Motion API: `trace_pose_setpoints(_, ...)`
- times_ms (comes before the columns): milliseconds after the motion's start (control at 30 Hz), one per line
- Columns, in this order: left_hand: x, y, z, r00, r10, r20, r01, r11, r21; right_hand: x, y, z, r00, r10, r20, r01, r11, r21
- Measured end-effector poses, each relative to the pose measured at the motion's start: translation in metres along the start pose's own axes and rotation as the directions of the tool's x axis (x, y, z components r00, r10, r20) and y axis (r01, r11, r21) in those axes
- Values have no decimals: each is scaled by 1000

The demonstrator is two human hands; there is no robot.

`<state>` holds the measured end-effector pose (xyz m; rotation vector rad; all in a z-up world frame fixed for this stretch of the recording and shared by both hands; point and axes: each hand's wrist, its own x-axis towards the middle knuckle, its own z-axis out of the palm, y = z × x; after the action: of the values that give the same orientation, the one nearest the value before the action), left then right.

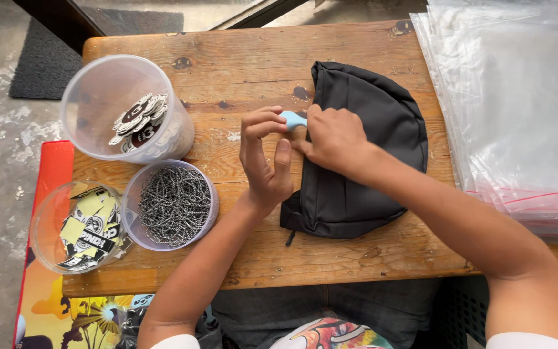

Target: The person cleans a black bag and a plastic bag using a brush, attaches a character keychain to the bag's zipper, and places the bag into the plastic bag.

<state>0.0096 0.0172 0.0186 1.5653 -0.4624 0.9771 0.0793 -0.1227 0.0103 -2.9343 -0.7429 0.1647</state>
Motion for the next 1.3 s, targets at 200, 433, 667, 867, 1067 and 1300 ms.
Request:
trace_pose_setpoints(200, 2, -2, -2, 998, 26, -56, -29, 998, -49, 13, 15, 2, 980, -74, 184, 71, 997, 24)
trace_pose_setpoints(433, 9, 6, -4, 993, 51, -104, -57, 997, -52, -12, 25, -22, 995, -95, -19, 96, 975, 201)
trace_pose_setpoints(667, 21, 10, -12, 983, 64, -170, -81, 992, -98, -59, 43, -105, 971, 48, -235, 175, 526, 832)
trace_pose_setpoints(867, 26, 18, -11, 980, 189, -64, -190, 982, -2, -71, 79, -76, 972, 145, -187, 201, -94, 975)
trace_pose_setpoints(1067, 8, 15, 2, 876, 40, 481, -84, 994, 68, -76, 97, -38, 953, 276, 125, -254, 503, 826)
trace_pose_setpoints(1300, -13, 0, 8, 626, -70, 776, -176, 958, 229, -63, 112, -64, 923, 337, 186, -385, 793, 472)
